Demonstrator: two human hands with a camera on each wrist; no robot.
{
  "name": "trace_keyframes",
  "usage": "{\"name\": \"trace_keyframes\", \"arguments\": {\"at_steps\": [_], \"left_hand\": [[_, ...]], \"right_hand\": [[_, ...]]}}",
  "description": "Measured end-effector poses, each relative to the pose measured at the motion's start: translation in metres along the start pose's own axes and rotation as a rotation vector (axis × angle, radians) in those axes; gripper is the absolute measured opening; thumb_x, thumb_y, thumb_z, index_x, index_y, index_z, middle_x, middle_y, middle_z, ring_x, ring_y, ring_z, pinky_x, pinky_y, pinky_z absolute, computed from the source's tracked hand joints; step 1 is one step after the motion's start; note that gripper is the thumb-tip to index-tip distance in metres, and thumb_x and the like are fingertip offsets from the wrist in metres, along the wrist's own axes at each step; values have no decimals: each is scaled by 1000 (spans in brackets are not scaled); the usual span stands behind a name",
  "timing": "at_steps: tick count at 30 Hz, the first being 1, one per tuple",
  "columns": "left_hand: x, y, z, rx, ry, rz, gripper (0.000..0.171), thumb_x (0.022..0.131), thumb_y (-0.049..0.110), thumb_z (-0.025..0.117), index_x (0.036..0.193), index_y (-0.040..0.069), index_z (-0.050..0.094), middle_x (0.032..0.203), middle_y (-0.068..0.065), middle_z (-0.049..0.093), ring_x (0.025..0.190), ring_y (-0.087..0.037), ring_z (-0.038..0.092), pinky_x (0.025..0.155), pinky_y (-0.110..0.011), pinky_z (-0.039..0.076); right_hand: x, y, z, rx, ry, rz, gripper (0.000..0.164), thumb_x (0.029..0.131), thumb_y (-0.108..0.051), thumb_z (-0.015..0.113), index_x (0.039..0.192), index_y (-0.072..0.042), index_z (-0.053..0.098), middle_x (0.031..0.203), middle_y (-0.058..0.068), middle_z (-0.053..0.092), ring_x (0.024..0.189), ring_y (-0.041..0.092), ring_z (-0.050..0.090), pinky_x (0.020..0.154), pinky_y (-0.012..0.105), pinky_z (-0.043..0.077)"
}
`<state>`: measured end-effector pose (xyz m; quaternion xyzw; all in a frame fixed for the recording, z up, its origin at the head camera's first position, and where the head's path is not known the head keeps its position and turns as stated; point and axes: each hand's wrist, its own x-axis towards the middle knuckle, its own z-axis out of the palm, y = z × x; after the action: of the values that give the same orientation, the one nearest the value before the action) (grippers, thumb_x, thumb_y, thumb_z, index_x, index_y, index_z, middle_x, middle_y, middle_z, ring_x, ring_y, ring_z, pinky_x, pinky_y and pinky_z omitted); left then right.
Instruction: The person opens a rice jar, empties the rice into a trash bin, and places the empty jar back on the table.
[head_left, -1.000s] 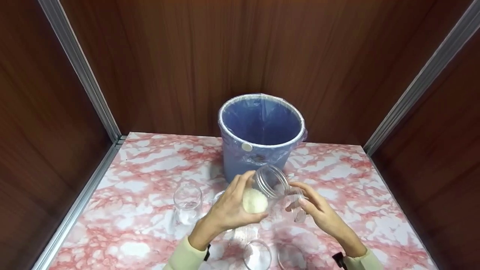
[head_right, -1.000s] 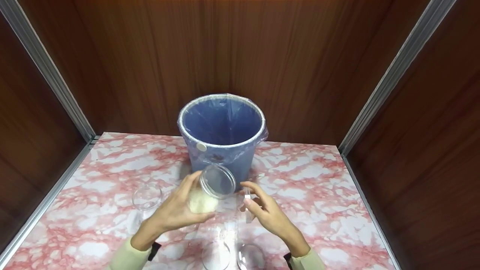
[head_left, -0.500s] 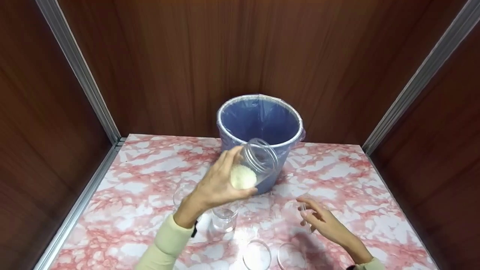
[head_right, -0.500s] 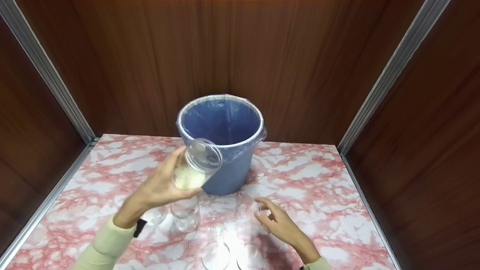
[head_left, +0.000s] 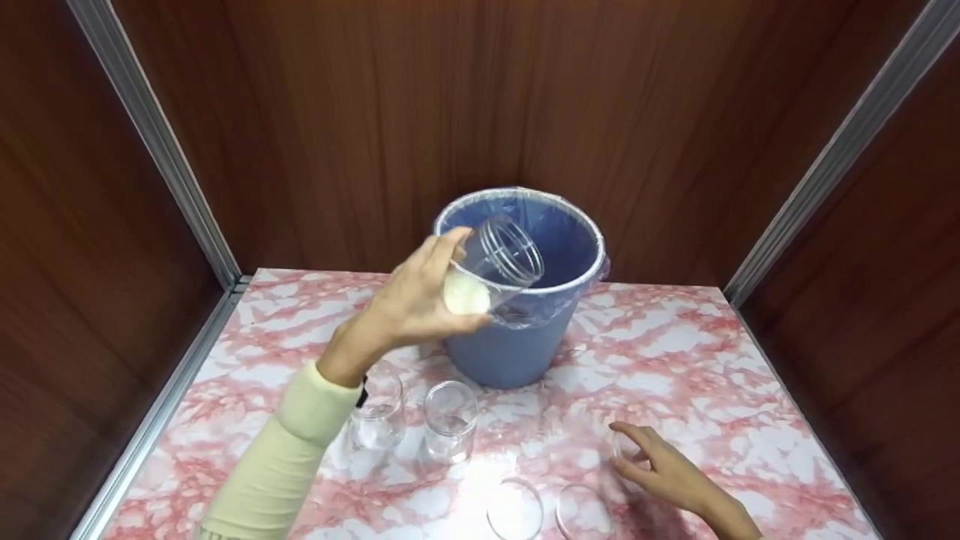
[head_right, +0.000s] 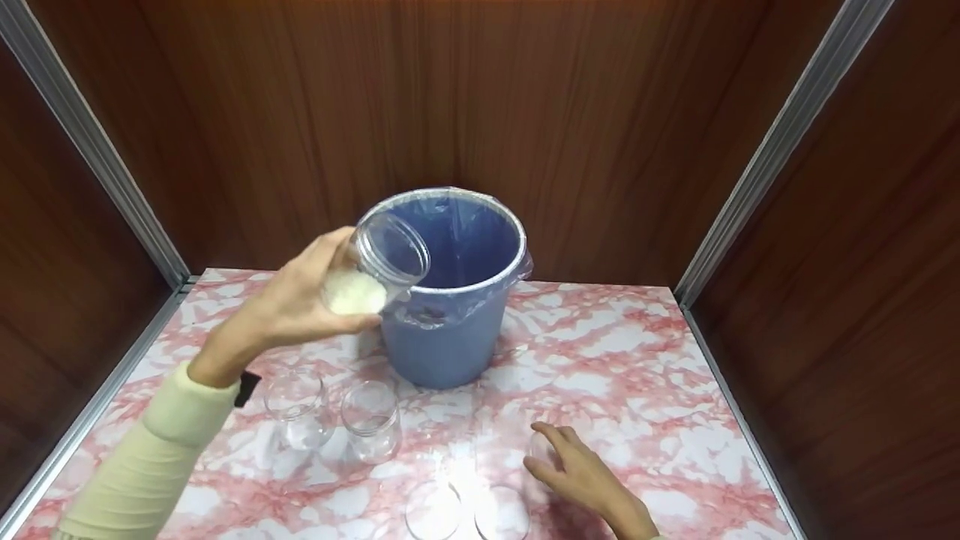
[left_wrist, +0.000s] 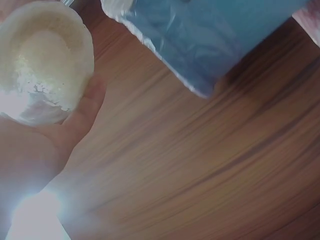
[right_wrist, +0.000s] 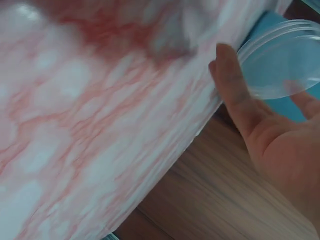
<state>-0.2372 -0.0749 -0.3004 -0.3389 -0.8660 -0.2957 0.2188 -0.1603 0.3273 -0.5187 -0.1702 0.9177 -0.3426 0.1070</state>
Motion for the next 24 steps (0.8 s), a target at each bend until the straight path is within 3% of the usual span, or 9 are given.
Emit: {"name": "trace_keyframes", "arguments": {"at_steps": [4, 10, 18, 24], "left_hand": [[10, -4, -10, 62, -54, -35, 96, 62, 51, 76, 138, 13, 32, 115, -9, 51, 98, -21, 53, 79, -38, 48], [25, -7, -21, 136, -126, -83, 98, 61, 52, 74, 140, 14, 29, 112, -10, 50, 94, -22, 51, 80, -40, 47], [49, -6, -28, 216, -227, -101, 96, 62, 52, 74, 139, 20, 27, 111, -8, 47, 94, -21, 47, 79, -37, 46], [61, -8, -23, 269, -282, -109, 93, 63, 48, 77, 138, 23, 27, 107, -6, 45, 91, -22, 43, 72, -39, 47]], "right_hand": [[-9, 7, 4, -78, 17, -38, 58, 93, -38, 51, 142, -14, 31, 133, 19, 38, 106, 47, 52, 74, 61, 47], [-18, 14, 11, -208, 68, -66, 60, 89, -41, 57, 138, -11, 38, 128, 22, 39, 105, 41, 52, 70, 59, 49], [-19, 12, 20, -314, -64, -63, 67, 86, -49, 57, 138, -11, 38, 130, 22, 38, 105, 38, 46, 62, 51, 52], [-14, 8, 25, -378, -60, -88, 67, 85, -47, 59, 136, -8, 40, 128, 22, 42, 104, 40, 48, 60, 53, 51]]}}
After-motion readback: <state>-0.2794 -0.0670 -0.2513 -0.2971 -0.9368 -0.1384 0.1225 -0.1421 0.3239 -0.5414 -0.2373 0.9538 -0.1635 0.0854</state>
